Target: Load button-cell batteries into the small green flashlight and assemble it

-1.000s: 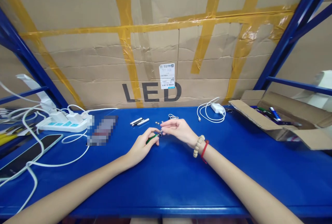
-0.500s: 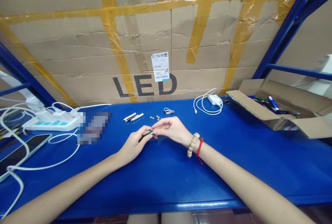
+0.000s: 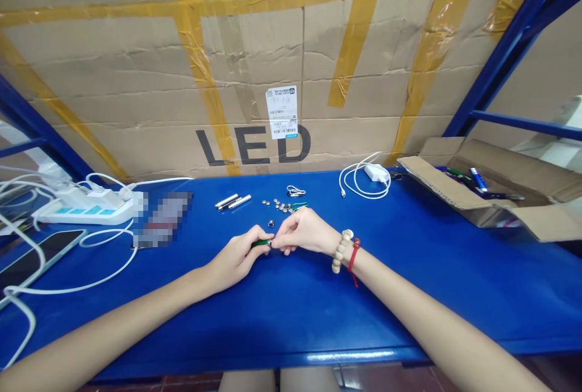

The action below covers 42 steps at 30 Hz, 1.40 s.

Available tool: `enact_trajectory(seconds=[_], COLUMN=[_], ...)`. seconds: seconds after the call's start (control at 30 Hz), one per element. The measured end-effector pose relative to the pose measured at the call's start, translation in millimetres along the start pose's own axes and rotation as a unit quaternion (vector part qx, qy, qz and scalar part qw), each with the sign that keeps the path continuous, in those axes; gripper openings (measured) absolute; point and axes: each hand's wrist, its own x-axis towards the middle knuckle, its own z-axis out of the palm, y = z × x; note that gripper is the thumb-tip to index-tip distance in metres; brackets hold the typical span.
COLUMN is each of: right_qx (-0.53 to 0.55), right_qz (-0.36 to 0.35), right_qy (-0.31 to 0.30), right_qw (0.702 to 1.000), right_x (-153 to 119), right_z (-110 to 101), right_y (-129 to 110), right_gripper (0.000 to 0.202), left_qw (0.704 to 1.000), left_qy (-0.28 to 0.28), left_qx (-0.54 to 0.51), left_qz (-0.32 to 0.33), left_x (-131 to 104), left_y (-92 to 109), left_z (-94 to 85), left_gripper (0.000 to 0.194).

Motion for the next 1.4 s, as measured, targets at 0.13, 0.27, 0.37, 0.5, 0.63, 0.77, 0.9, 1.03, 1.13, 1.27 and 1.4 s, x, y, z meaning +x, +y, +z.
enact_trajectory(seconds=[0.13, 0.27, 0.37, 0.5, 0.63, 0.77, 0.9, 1.03, 1.13, 1.27, 1.4], right_qx=[-0.035, -0.107, -0.131, -0.095, -0.061, -0.085, -0.194, -0.307, -0.339, -0.364, -0.348], right_qz=[-0.01, -0.04, -0.058, -0.029, -0.014, -0.01, -0.057, -0.191, -0.267, -0.291, -0.273], right_qy=[-0.032, -0.047, -0.047, -0.059, -0.06, -0.061, 0.022, 0.158, 0.15, 0.141, 0.128], right_qw=[0.999, 0.992, 0.989, 0.993, 0.996, 0.994, 0.979, 0.919, 0.89, 0.874, 0.888], right_x=[-2, -6, -9, -8, -5, -5, -6, -6, -7, -9, -11], right_z=[2, 5, 8, 13, 15, 12, 6, -1, -5, -5, -5], right_y=[-1, -5, -8, -8, -4, -3, -7, -9, -7, -8, -12], right_gripper=[0.027, 0.031, 0.034, 0.038, 0.039, 0.043, 0.041, 0.029, 0.022, 0.02, 0.026], left_qw=[0.999, 0.999, 0.997, 0.993, 0.994, 0.995, 0.996, 0.994, 0.994, 0.996, 0.998], left_qy=[-0.006, 0.004, 0.023, 0.048, 0.058, 0.059, 0.079, 0.101, 0.105, 0.088, 0.045], left_qx=[0.028, 0.04, 0.058, 0.087, 0.077, 0.067, 0.034, 0.007, -0.003, -0.017, -0.029], left_qz=[0.019, 0.035, 0.053, 0.063, 0.05, 0.037, 0.006, -0.027, -0.03, -0.022, -0.014], left_x=[0, 0, -1, -2, -1, 0, 2, 5, 6, 6, 5], left_y=[1, 2, 1, -1, -1, 0, 2, 4, 5, 6, 6], left_z=[-0.9, -0.5, 0.3, 0.6, 0.7, 1.6, 2.4, 2.1, 1.3, 0.3, -1.0], left_gripper=[0.013, 0.013, 0.013, 0.014, 0.015, 0.018, 0.015, 0.013, 0.014, 0.016, 0.017])
